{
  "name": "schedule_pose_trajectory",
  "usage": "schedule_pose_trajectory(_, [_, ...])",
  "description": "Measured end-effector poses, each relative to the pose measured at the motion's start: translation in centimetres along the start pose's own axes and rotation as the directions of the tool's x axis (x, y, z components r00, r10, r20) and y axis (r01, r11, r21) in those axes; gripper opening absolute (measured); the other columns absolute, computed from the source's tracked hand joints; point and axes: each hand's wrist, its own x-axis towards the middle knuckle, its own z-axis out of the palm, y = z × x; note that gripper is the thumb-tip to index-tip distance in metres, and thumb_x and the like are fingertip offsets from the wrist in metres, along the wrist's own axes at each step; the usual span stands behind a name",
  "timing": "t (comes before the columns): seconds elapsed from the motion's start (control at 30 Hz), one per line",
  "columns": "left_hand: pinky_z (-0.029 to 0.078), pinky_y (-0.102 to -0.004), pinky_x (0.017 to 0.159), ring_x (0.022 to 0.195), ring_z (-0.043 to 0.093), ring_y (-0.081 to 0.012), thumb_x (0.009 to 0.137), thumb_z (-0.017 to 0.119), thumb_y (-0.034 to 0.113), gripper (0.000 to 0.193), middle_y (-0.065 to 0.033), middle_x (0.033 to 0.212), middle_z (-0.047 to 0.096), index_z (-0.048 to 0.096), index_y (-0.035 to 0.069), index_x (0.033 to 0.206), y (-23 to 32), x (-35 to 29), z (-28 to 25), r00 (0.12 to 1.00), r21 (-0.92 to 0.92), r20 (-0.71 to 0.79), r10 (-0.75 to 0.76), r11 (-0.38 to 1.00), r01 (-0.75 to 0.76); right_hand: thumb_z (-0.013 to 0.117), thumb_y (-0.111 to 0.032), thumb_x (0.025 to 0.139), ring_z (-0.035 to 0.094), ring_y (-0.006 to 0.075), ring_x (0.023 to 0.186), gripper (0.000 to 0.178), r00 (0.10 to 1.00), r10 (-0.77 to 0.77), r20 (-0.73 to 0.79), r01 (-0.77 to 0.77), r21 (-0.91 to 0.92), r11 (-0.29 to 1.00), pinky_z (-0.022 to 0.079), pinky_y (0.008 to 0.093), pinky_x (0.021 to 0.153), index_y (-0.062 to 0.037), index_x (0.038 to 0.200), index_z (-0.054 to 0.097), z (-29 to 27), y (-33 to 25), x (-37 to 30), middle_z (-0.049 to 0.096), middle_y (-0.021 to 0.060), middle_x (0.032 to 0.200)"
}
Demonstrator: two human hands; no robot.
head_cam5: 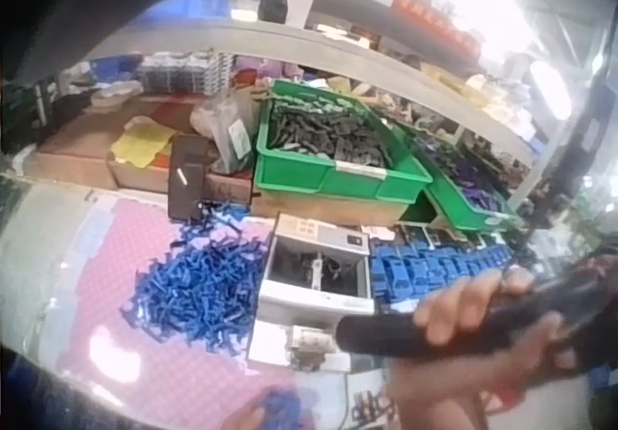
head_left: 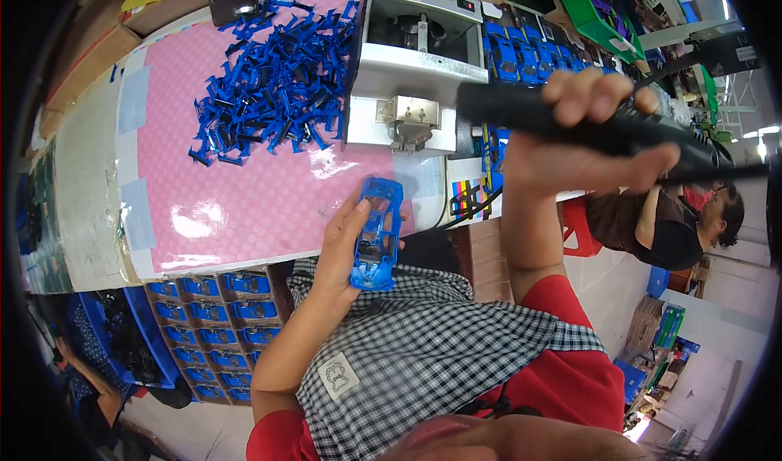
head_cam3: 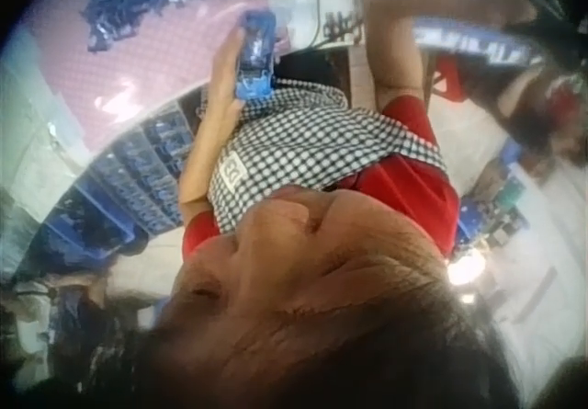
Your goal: The person assembles toy car bodies by attaching plastic parts to each car shell, fastening them using a handheld power tool, and placing the assembled toy cars onto the table.
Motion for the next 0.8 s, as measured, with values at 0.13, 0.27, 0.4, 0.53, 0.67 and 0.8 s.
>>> schedule_pose_trajectory(0.13, [0.058, -0.0327, 0.068, 0.093, 0.063, -0.019, 0.095, 0.05, 0.029, 0.047, -0.0108, 0.114, 0.057, 0.04, 0.004, 0.134, 0.1, 0.0, -0.2, 0.999, 0.024, 0.038, -0.02, 1.0, 0.019, 0.048, -0.041, 0.095, 0.051, 0.0163, 0.061, 0.027, 0.983, -0.159, -0.096, 0.099, -0.452, 0.886, 0.048, 0.0332, 0.064, -0.0141, 0.097, 0.045, -2.7, 2.3, 3.8, 0.049, 0.003, 0.072])
schedule_pose_trajectory(0.27, [0.058, -0.032, 0.067, 0.092, 0.063, -0.0183, 0.095, 0.05, 0.029, 0.047, -0.0107, 0.111, 0.058, 0.041, 0.004, 0.133, 0.1, -0.1, -0.1, 1.0, 0.035, 0.013, 0.011, 0.999, -0.012, 0.053, -0.059, 0.086, 0.051, 0.013, 0.063, 0.044, 0.951, -0.269, 0.151, 0.304, -0.298, 0.905, 0.046, 0.0319, 0.065, -0.0204, 0.105, 0.049, -3.9, 0.0, 1.1, 0.052, -0.0002, 0.079])
schedule_pose_trajectory(0.4, [0.058, -0.0308, 0.066, 0.088, 0.063, -0.0166, 0.094, 0.051, 0.031, 0.047, -0.0102, 0.11, 0.059, 0.042, 0.004, 0.132, 0.2, -0.2, 0.1, 0.999, 0.041, 0.029, 0.013, 0.999, -0.014, 0.051, -0.063, 0.084, 0.053, 0.0153, 0.061, 0.053, 0.935, -0.047, 0.351, 0.145, -0.26, 0.955, 0.049, 0.034, 0.061, -0.0163, 0.109, 0.046, -1.5, -2.9, -2.0, 0.05, 0.0033, 0.077])
schedule_pose_trajectory(0.53, [0.058, -0.0307, 0.065, 0.087, 0.063, -0.0162, 0.094, 0.051, 0.031, 0.047, -0.0096, 0.111, 0.058, 0.042, 0.005, 0.133, -0.3, -0.1, 0.0, 1.0, 0.035, 0.01, 0.018, 0.999, -0.019, 0.059, -0.054, 0.085, 0.052, 0.0169, 0.056, 0.051, 0.936, 0.174, 0.306, -0.029, -0.425, 0.905, 0.048, 0.0325, 0.054, -0.0134, 0.109, 0.038, -1.3, 0.0, -3.5, 0.049, 0.0063, 0.074])
schedule_pose_trajectory(0.67, [0.058, -0.0312, 0.065, 0.088, 0.063, -0.0173, 0.095, 0.05, 0.03, 0.047, -0.0095, 0.112, 0.057, 0.042, 0.005, 0.133, -0.7, -0.1, -0.3, 1.0, 0.028, 0.004, 0.011, 1.0, -0.011, 0.056, -0.03, 0.093, 0.051, 0.0172, 0.056, 0.031, 0.924, 0.253, 0.286, -0.177, -0.267, 0.947, 0.047, 0.0337, 0.055, -0.0104, 0.109, 0.038, -0.7, 2.2, -2.6, 0.051, 0.0092, 0.075])
schedule_pose_trajectory(0.8, [0.058, -0.0321, 0.066, 0.091, 0.063, -0.0197, 0.095, 0.05, 0.029, 0.046, -0.0094, 0.113, 0.056, 0.043, 0.005, 0.133, -0.4, 0.1, -0.2, 1.0, -0.029, -0.019, 0.014, 0.999, -0.015, 0.055, -0.028, 0.093, 0.052, 0.017, 0.056, 0.029, 0.924, 0.259, 0.282, -0.147, -0.364, 0.92, 0.047, 0.0337, 0.055, -0.0077, 0.108, 0.04, -0.7, 3.0, -2.2, 0.053, 0.0105, 0.075])
